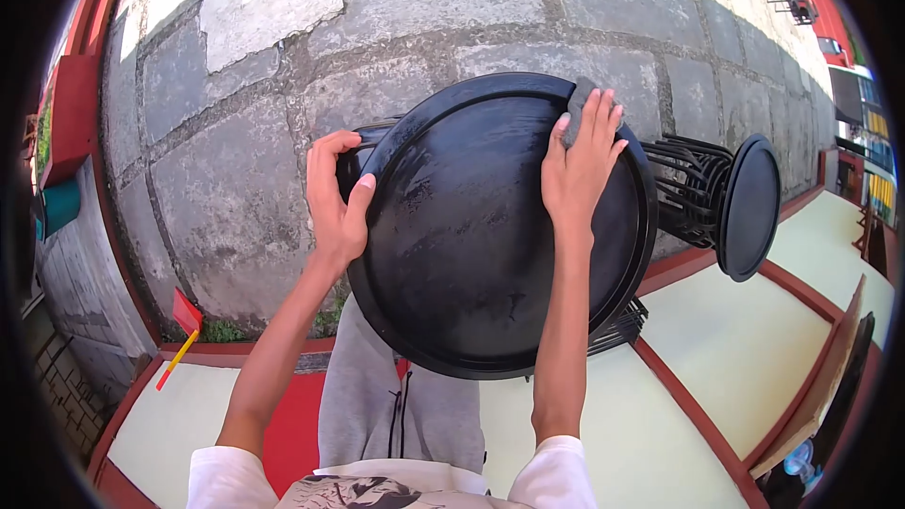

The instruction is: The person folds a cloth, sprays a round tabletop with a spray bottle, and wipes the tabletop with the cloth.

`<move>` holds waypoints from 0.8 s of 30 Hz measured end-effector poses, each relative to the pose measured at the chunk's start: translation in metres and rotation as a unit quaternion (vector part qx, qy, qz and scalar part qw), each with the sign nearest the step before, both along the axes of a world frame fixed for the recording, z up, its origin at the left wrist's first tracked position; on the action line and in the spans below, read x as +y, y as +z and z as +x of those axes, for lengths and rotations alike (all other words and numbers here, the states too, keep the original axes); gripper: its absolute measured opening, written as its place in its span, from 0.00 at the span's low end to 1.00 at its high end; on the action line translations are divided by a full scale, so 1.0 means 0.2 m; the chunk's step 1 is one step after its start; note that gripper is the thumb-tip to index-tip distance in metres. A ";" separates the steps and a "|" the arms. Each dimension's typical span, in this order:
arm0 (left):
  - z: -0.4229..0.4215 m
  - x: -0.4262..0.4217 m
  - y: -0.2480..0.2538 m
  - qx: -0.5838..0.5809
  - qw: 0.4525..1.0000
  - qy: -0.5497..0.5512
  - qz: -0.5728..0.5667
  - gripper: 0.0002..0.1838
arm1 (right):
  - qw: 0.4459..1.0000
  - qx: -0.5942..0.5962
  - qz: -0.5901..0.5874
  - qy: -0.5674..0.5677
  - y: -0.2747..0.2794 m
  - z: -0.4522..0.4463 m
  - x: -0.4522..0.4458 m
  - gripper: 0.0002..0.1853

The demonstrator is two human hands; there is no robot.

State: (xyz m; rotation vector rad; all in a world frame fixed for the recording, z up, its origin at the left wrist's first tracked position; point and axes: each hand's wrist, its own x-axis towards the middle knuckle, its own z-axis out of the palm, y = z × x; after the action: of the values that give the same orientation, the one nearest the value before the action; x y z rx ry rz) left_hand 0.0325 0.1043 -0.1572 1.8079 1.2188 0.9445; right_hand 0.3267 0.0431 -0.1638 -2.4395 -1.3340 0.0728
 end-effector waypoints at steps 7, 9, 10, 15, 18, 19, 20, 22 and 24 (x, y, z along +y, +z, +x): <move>-0.14 0.00 0.01 -0.108 0.987 -0.018 -0.117 0.21 | 0.953 0.089 -0.050 0.286 0.17 -0.80 -0.03 0.33; -0.23 -0.04 0.04 -0.138 0.975 -0.022 -0.175 0.19 | 0.932 0.103 -0.086 0.337 0.22 -0.94 -0.16 0.34; -0.30 -0.06 0.05 -0.115 0.973 -0.019 -0.201 0.19 | 0.933 0.088 -0.094 0.336 0.23 -0.97 -0.20 0.34; -0.67 -0.27 -0.11 -0.005 0.950 -0.015 -0.312 0.21 | 0.968 0.009 -0.082 0.235 0.17 -0.85 -0.11 0.33; -0.94 -0.53 -0.28 0.140 0.918 -0.057 -0.368 0.18 | 0.994 0.043 -0.019 0.099 0.11 -0.68 0.05 0.30; -1.03 -0.64 -0.35 0.165 0.912 -0.084 -0.365 0.18 | 0.993 0.058 -0.009 0.102 0.11 -0.68 0.07 0.30; -1.13 -0.77 -0.41 0.190 0.906 -0.112 -0.362 0.17 | 0.992 0.075 0.001 0.104 0.11 -0.71 0.08 0.30; -1.34 -1.05 -0.52 0.257 0.890 -0.163 -0.340 0.17 | 0.981 0.067 -0.015 0.183 0.13 -0.85 0.01 0.30; -1.53 -1.33 -0.62 0.336 0.857 -0.182 -0.345 0.21 | 0.962 0.064 -0.050 0.261 0.18 -1.00 -0.13 0.31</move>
State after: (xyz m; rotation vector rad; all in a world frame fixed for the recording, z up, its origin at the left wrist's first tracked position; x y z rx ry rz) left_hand -0.2729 -0.1620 -0.2803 1.6830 1.3032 -0.3751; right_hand 0.1271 0.0180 -0.1282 -2.0489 -1.9105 0.4304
